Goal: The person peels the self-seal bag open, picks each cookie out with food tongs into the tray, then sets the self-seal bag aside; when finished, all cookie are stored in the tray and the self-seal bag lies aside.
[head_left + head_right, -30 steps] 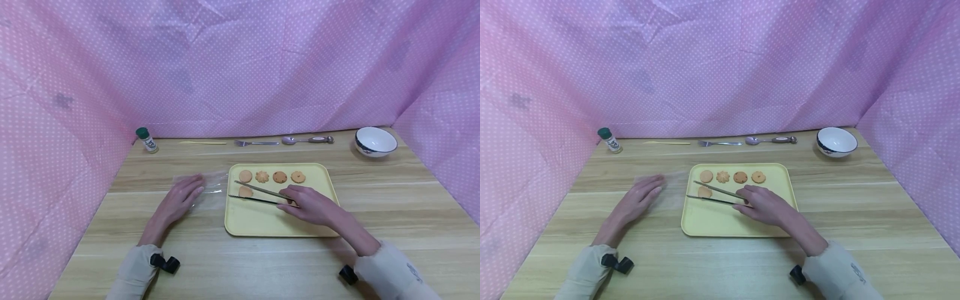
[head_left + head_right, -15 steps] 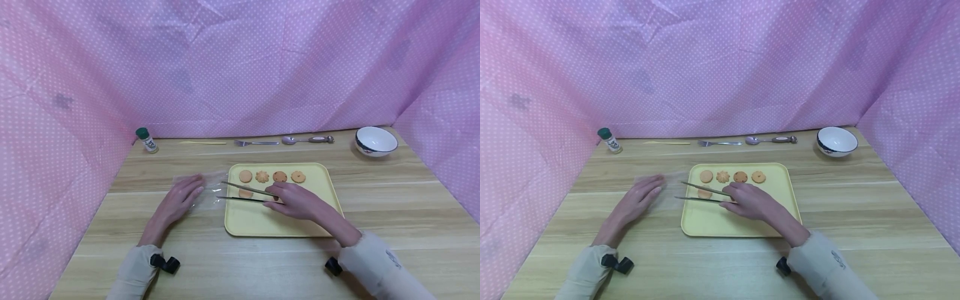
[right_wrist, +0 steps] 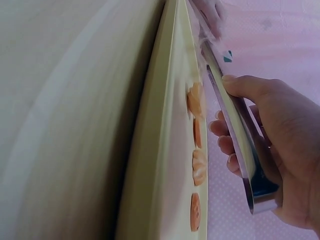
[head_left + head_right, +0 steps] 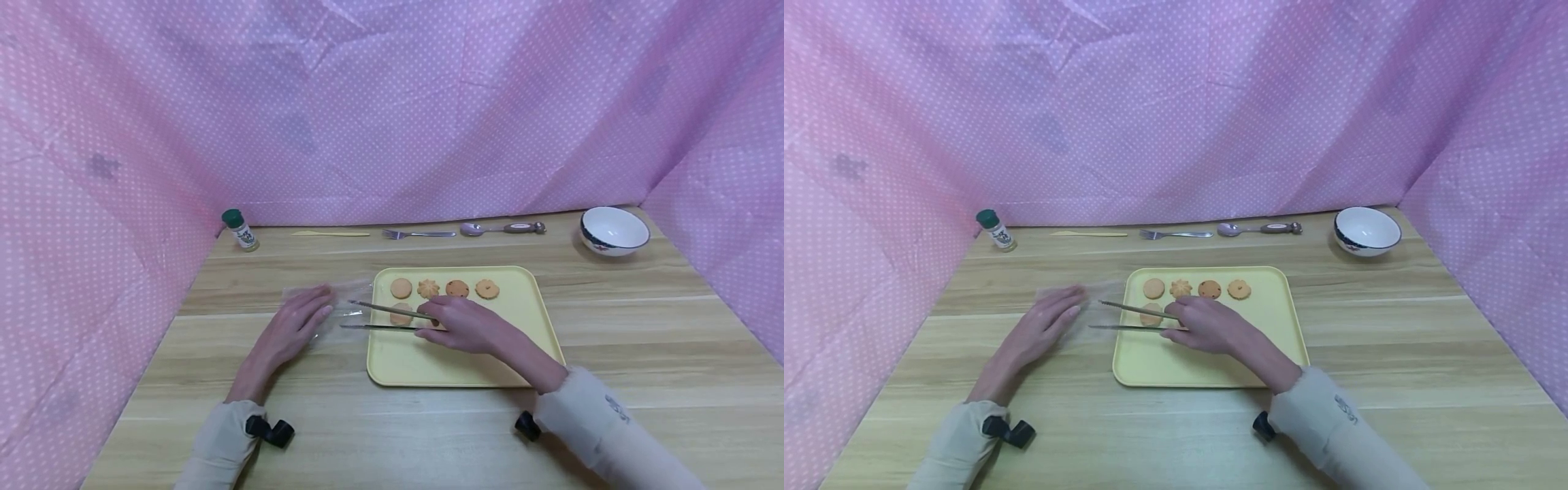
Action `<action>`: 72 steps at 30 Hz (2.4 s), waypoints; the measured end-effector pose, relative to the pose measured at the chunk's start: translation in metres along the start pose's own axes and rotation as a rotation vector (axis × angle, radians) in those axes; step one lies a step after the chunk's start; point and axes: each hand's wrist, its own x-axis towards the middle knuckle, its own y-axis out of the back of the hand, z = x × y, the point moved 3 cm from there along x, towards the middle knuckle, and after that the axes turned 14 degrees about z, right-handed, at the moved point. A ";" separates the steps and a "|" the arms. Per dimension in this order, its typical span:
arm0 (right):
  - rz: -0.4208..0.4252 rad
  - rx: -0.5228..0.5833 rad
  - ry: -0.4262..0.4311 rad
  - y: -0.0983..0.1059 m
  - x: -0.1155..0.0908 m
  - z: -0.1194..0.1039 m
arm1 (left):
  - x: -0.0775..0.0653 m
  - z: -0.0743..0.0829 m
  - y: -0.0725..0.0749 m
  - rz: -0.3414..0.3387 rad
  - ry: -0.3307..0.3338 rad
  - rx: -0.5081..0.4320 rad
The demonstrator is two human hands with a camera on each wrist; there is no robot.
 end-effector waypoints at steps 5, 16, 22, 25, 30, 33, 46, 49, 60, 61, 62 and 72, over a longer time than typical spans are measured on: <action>-0.020 -0.020 0.026 -0.005 0.010 -0.007 | 0.000 0.000 0.000 -0.001 0.001 0.001; -0.034 -0.031 0.091 -0.018 0.028 -0.017 | 0.000 0.000 0.000 -0.008 0.006 -0.005; -0.066 -0.061 0.110 -0.024 0.036 -0.022 | 0.000 0.001 0.000 0.004 -0.010 -0.004; -0.078 -0.067 0.122 -0.025 0.040 -0.025 | 0.000 0.001 0.001 0.003 -0.009 -0.006; -0.101 -0.055 0.127 -0.030 0.046 -0.027 | 0.000 0.001 0.001 0.004 -0.014 -0.012; -0.112 -0.055 0.134 -0.033 0.049 -0.027 | 0.000 0.001 0.001 0.007 -0.019 -0.011; -0.160 -0.032 0.125 -0.040 0.059 -0.027 | 0.001 0.001 0.001 0.002 -0.018 -0.002; -0.178 -0.031 0.119 -0.040 0.062 -0.026 | 0.001 0.001 0.001 -0.003 -0.010 -0.005; -0.195 -0.020 0.142 -0.040 0.069 -0.026 | 0.001 0.001 0.001 -0.023 0.022 -0.005; -0.193 -0.021 0.148 -0.040 0.070 -0.026 | 0.001 0.001 0.001 -0.025 0.023 -0.005; -0.192 -0.021 0.152 -0.040 0.070 -0.026 | 0.001 0.001 0.001 -0.026 0.024 -0.005; -0.186 -0.030 0.185 -0.039 0.074 -0.025 | 0.001 0.001 0.001 -0.024 0.018 -0.009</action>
